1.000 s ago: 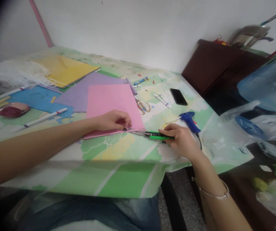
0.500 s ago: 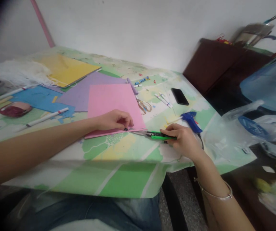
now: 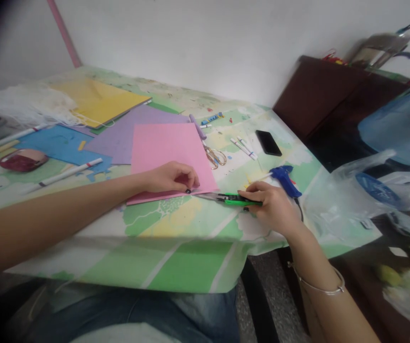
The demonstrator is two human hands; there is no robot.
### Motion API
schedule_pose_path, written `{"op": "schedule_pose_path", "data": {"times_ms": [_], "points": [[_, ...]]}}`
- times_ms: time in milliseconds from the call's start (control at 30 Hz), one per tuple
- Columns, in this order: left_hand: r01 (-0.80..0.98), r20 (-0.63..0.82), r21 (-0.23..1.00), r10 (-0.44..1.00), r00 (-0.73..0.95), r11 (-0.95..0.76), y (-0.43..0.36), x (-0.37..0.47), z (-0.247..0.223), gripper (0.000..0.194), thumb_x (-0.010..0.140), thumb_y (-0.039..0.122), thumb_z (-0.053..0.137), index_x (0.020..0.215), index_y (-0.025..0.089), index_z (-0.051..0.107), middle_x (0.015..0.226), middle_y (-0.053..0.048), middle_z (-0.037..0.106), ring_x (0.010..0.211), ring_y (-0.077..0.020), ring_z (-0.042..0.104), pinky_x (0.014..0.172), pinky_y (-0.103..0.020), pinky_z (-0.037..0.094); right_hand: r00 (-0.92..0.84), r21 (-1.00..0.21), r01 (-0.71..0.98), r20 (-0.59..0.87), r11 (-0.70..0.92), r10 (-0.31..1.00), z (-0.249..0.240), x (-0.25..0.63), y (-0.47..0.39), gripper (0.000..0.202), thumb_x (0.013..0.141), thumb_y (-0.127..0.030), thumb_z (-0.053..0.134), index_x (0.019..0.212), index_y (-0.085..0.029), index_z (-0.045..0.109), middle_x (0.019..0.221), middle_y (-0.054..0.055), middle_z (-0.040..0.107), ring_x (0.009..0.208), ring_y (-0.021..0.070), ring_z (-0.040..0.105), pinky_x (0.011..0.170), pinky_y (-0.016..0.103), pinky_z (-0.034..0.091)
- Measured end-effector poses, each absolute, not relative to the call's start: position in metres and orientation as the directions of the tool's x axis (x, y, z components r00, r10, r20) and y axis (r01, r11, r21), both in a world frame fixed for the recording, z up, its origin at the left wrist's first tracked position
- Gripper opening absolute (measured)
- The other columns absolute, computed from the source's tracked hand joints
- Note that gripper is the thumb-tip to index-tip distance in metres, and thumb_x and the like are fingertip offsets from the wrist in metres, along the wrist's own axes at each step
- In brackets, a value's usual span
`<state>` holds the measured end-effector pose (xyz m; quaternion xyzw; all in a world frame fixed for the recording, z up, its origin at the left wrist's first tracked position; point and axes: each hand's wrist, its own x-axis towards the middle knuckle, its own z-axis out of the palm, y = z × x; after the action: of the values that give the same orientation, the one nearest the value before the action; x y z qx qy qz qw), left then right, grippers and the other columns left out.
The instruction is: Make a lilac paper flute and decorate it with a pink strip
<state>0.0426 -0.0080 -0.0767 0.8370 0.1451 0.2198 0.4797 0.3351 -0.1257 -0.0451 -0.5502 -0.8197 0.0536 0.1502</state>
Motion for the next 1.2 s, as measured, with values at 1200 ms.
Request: {"op": "schedule_pose_path", "data": {"times_ms": [1200], "points": [[0.168,0.133,0.807,0.451,0.882,-0.567,-0.011,0.093,-0.076,0.011,0.073,0.014,0.058,0.083,0.012,0.062,0.087,-0.005,0.065,0.077,-0.0144,0.059,0.068,-0.025,0.045,-0.355,-0.263,0.879,0.200,0.399,0.913,-0.043,0.329,-0.126,0.038,0.071,-0.009,0.055,0.102,-0.023,0.072,0.096,0.006,0.067,0.083,0.0191,0.064,0.073,0.030,0.051]]}}
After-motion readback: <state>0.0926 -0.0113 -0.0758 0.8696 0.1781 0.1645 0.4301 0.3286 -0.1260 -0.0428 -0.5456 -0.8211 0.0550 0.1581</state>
